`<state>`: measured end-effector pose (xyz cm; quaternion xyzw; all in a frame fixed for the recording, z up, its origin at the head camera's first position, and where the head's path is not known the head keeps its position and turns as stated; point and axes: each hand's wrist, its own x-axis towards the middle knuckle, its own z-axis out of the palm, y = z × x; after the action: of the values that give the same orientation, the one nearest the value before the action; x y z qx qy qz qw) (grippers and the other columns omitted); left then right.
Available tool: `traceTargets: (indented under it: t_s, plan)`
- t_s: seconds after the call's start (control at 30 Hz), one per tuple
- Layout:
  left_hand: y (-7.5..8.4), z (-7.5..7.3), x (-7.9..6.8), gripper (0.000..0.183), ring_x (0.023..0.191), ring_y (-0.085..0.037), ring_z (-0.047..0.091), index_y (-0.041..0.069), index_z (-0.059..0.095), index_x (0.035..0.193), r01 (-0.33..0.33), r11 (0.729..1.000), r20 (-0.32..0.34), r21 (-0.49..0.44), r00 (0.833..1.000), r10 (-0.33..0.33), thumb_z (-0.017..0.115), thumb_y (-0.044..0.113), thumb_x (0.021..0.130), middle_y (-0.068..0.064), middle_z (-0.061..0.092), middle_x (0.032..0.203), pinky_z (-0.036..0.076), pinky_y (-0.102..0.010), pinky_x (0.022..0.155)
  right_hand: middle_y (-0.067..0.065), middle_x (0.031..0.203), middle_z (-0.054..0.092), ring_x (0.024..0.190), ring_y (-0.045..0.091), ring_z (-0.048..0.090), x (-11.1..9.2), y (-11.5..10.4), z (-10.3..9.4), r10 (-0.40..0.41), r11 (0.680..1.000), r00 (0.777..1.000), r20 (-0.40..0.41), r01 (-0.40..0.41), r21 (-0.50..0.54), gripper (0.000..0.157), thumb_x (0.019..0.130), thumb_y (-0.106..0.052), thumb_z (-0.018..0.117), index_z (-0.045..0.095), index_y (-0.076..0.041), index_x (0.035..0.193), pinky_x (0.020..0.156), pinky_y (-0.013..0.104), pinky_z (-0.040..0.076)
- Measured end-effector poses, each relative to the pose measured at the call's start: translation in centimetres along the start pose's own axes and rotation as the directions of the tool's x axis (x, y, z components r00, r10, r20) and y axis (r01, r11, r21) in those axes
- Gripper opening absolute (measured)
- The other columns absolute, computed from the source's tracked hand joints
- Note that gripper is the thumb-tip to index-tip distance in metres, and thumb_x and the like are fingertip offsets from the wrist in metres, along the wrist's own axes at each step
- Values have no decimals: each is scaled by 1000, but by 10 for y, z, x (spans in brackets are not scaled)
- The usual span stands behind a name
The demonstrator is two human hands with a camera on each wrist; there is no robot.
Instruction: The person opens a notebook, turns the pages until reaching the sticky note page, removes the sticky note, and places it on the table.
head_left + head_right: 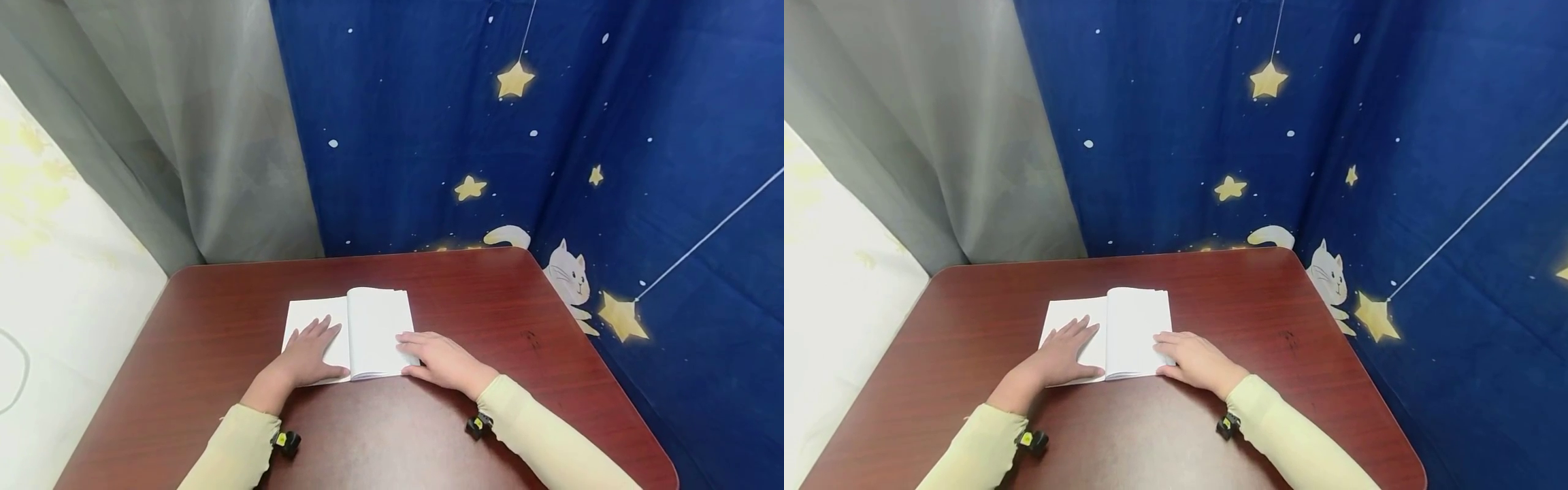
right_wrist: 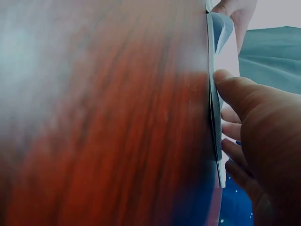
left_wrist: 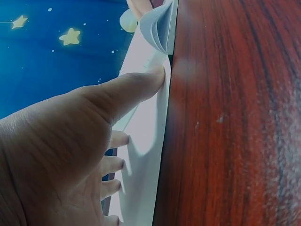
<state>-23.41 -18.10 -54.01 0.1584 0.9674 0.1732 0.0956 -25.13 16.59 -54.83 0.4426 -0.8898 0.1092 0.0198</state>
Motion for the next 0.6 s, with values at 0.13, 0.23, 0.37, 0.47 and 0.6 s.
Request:
traceTargets:
  t_s: [0.13,0.23,0.37,0.47,0.6]
  plan:
    - [0,-1,0,106,164,-49,26,5,45,168,-6,1000,-3,-3,1000,6,85,63,88,-25,30,177,19,-77,126,5,161,60,150,22,56,2,1,-1,-10,1000,1000,16,11,-3,53,107,-42,75,70,-10,149,122,43,45]
    - [-1,0,0,106,164,-49,25,5,45,168,-9,1000,-6,-9,1000,9,85,63,88,-25,30,177,18,-77,126,4,160,61,149,22,56,3,2,-3,-6,1000,1000,24,6,6,52,107,-43,75,72,-11,148,122,42,45]
    - [-2,0,0,106,164,-49,25,5,45,168,-10,1000,-10,-15,1000,10,85,63,88,-25,30,177,18,-77,126,5,157,64,147,22,59,4,3,-5,-16,1000,1000,14,15,25,47,106,-42,76,76,-12,142,121,42,46]
    - [-1,0,0,106,164,-49,25,5,45,168,-9,1000,-8,-16,1000,9,85,63,88,-25,30,177,18,-77,126,4,148,71,140,21,64,4,2,-5,-47,999,998,-28,48,13,34,106,-36,77,81,-14,132,118,41,49]
    - [-1,0,0,106,164,-49,25,5,45,168,-10,1000,-4,-13,1000,9,85,63,88,-25,30,177,18,-77,126,0,132,78,126,18,71,5,3,-2,-92,995,992,-83,89,-35,18,106,-25,77,84,-16,120,111,37,54]
